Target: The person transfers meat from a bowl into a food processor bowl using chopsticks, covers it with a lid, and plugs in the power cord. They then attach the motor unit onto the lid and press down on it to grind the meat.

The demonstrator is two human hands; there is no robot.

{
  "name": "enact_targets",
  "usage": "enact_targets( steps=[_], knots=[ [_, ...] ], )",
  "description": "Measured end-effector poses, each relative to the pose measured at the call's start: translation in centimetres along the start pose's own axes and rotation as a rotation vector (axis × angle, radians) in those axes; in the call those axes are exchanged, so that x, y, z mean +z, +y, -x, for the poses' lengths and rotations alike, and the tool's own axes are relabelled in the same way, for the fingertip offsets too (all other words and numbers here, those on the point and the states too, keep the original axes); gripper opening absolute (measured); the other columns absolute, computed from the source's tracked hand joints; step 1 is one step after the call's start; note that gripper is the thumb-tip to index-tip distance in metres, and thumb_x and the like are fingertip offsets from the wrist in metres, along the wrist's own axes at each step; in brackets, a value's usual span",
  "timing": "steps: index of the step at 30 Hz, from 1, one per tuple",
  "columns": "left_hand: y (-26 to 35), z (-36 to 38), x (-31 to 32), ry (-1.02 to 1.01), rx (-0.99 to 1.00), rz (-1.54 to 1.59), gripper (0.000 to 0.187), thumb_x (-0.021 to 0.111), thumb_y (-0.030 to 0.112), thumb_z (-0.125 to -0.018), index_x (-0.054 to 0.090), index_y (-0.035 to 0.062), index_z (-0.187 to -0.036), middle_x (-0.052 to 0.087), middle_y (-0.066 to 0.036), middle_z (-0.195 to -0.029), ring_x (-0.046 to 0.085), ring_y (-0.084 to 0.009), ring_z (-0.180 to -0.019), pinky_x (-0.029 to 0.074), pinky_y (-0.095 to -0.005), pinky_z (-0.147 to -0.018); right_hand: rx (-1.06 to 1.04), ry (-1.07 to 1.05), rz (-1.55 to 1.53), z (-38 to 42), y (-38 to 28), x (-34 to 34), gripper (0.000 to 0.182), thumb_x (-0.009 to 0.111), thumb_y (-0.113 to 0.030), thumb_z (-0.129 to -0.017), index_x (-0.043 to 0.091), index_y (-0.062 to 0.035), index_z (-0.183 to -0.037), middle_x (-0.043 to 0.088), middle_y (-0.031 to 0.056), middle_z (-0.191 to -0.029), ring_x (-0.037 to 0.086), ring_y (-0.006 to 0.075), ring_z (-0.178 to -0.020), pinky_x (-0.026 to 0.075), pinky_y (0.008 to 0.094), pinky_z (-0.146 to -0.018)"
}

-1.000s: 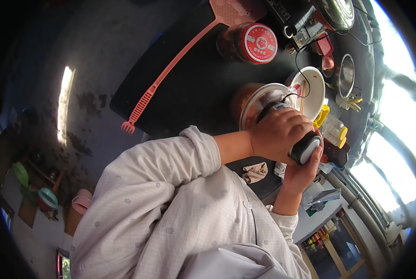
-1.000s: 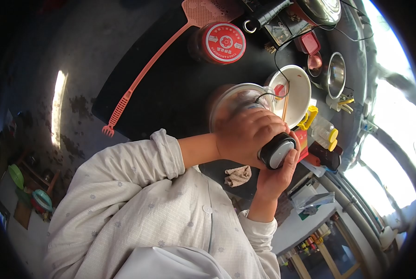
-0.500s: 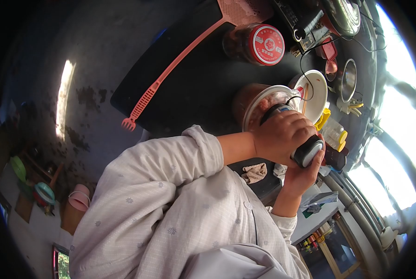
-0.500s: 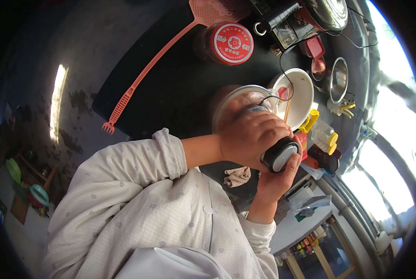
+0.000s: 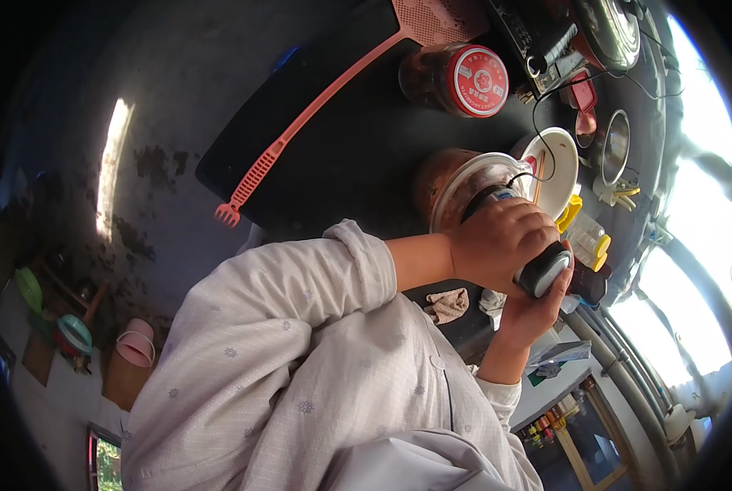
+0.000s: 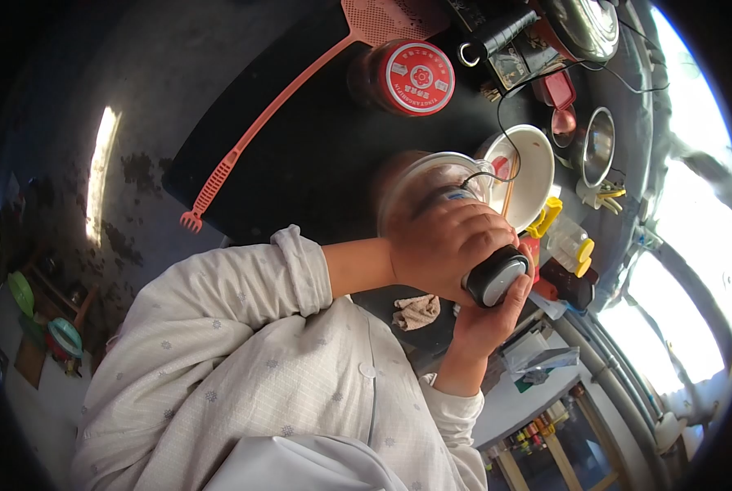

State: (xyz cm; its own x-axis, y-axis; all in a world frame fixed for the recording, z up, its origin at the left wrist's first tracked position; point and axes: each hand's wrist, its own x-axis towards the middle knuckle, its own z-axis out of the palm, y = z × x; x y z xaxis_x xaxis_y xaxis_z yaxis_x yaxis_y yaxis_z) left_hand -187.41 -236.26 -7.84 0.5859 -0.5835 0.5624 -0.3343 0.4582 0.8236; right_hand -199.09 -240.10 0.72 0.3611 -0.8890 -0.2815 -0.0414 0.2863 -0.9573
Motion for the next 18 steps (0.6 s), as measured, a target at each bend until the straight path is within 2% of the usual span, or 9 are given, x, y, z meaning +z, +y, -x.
enact_targets(
  steps=[5,18],
  knots=[
    [0.09,-0.01,-0.02,0.001,-0.005,-0.004,0.072,0.084,0.035,-0.055,0.056,0.0045,-0.114,0.062,-0.013,-0.112,0.063,-0.0303,-0.104,0.049,-0.0446,-0.096,-0.004,0.036,0.012,0.1,-0.1,0.59,0.046,0.041,-0.033,-0.103,0.045,-0.0036,-0.138,0.049,0.0149,-0.137,0.047,0.0281,-0.129,0.036,0.0413,-0.111],
    [0.1,0.07,-0.04,-0.018,-0.014,0.018,0.075,0.085,0.035,-0.054,0.056,0.004,-0.115,0.062,-0.014,-0.114,0.062,-0.0312,-0.106,0.048,-0.0459,-0.098,-0.008,0.043,0.008,0.07,-0.04,0.47,0.045,0.04,-0.032,-0.103,0.045,-0.0031,-0.137,0.05,0.0148,-0.136,0.047,0.0278,-0.129,0.036,0.0408,-0.111]
  ],
)
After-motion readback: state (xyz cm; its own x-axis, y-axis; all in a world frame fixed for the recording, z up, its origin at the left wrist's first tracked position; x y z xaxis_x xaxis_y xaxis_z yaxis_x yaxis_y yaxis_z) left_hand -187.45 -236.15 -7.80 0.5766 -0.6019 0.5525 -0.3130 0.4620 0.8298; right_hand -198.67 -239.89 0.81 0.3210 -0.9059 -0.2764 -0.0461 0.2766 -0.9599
